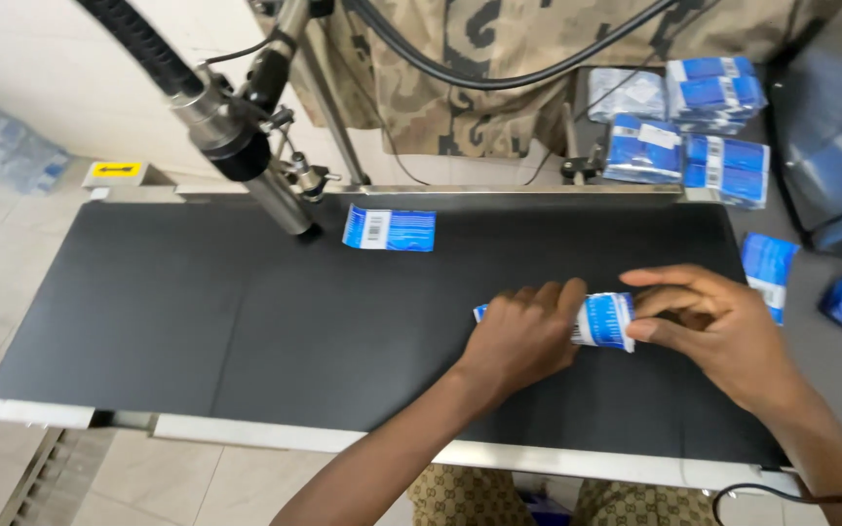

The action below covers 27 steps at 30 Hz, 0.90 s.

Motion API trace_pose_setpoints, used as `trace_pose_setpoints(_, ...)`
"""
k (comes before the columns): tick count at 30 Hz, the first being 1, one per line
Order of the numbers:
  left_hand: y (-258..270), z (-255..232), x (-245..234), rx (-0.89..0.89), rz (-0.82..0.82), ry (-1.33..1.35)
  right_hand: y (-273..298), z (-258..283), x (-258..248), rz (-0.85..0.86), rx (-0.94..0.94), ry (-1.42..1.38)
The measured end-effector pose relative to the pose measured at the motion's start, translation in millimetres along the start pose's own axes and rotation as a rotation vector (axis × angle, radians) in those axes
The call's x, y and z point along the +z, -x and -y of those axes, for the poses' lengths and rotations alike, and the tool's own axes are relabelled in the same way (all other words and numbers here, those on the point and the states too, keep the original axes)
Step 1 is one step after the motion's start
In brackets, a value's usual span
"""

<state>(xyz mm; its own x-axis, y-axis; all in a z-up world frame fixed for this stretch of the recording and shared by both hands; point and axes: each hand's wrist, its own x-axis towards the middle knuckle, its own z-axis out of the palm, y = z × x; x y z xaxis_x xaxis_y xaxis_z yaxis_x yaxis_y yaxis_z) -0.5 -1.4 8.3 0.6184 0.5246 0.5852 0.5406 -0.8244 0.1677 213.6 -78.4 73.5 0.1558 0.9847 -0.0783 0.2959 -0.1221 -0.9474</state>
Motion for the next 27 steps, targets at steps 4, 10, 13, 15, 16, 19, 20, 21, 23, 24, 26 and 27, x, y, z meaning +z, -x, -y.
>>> trace_pose_setpoints(4,1,0,-2,0.011,-0.035,-0.038,2,8,6,-0.146,0.100,0.087)
trace_pose_setpoints(10,2,3,0,-0.037,0.017,0.006,-6,-44,-16,-0.245,-0.093,0.053)
trace_pose_setpoints(13,2,1,3,-0.039,-0.040,0.010,-7,-55,-23,-0.183,-0.234,0.229)
trace_pose_setpoints(15,3,2,4,-0.054,-0.030,0.012,-12,-61,-24,-0.156,-0.256,0.237)
trace_pose_setpoints(16,2,2,5,-0.060,-0.021,0.022,-13,-64,-25,-0.139,-0.274,0.250)
trace_pose_setpoints(19,4,7,11,-0.077,0.026,0.037,-18,-73,-39,-0.107,-0.293,0.436)
trace_pose_setpoints(20,6,10,9,-0.075,0.026,0.040,-25,-80,-39,-0.110,-0.290,0.437)
trace_pose_setpoints(21,4,9,9,-0.109,0.074,0.033,-30,-87,-46,-0.201,-0.294,0.368)
trace_pose_setpoints(23,4,10,12,-0.113,0.117,0.060,-38,-83,-53,-0.327,-0.282,0.322)
trace_pose_setpoints(24,4,12,15,-0.118,0.086,0.008,-43,-72,-54,-0.336,-0.280,0.317)
trace_pose_setpoints(26,4,11,19,-0.081,0.048,-0.009,-50,-68,-61,-0.396,-0.264,0.332)
trace_pose_setpoints(27,3,12,18,-0.097,0.077,-0.018,-58,-72,-66,-0.395,-0.190,0.289)
